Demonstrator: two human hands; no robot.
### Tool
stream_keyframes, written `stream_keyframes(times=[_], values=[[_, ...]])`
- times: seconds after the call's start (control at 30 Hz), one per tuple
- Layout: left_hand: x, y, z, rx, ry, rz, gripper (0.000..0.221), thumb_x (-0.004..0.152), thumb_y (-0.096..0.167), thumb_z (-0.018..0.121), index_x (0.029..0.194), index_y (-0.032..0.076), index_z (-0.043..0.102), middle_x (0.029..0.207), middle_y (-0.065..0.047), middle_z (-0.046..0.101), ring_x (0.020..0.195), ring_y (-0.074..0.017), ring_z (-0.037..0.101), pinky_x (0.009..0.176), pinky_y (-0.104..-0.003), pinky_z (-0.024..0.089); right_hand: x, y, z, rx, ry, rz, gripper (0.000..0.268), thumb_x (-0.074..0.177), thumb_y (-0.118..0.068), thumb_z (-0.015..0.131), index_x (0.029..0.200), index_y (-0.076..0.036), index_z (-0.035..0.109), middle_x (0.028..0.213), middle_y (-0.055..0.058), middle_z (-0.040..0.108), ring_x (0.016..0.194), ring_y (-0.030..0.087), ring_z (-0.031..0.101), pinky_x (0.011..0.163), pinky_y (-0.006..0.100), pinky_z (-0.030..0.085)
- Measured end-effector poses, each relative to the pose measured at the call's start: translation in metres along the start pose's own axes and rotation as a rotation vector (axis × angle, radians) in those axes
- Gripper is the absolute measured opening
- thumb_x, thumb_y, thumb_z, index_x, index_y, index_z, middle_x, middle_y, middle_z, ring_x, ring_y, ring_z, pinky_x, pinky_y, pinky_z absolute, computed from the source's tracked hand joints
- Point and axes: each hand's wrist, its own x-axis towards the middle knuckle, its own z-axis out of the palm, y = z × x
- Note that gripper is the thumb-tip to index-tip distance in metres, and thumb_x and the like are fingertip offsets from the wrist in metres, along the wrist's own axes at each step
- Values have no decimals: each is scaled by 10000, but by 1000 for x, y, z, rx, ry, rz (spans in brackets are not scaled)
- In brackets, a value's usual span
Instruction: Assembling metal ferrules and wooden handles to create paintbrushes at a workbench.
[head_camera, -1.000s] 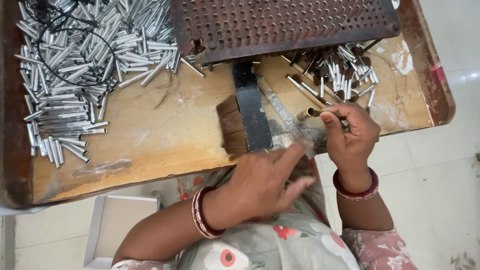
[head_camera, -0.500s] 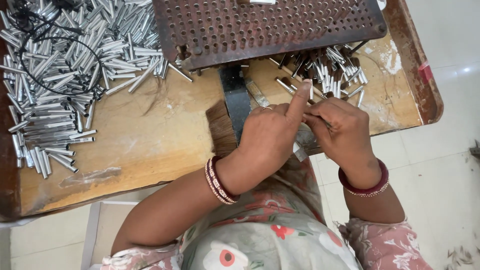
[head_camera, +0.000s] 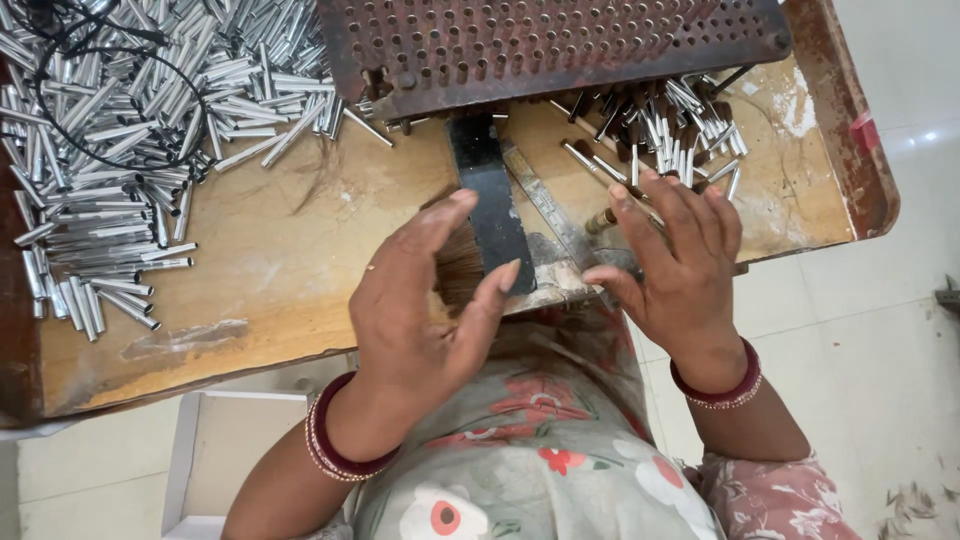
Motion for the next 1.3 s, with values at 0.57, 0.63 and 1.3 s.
stream_keyframes(times=[0.57,0.63,1.3], values=[[-31,-50,6,-333,331,-213,121,1038,65,669,1102,2,590,1249,-196,647,1202,-246,636,1090,-360,493,9,-3,24,376,154,176,236,900,-250,847,1041,-96,736,957,42,721,948,254,647,971,403,405],[-35,-49,4,-327,336,-225,118,1028,71,670,1081,4,589,1235,-194,651,1198,-244,636,1085,-362,486,6,-5,24,381,155,173,225,905,-238,835,1052,-96,740,960,40,722,949,252,648,974,404,403],[-34,-44,6,-260,349,-215,173,978,51,696,1103,15,584,1211,-167,669,1175,-252,650,1065,-364,493,4,-3,26,338,95,255,252,858,-272,834,979,-88,712,836,41,689,861,254,626,970,409,377]])
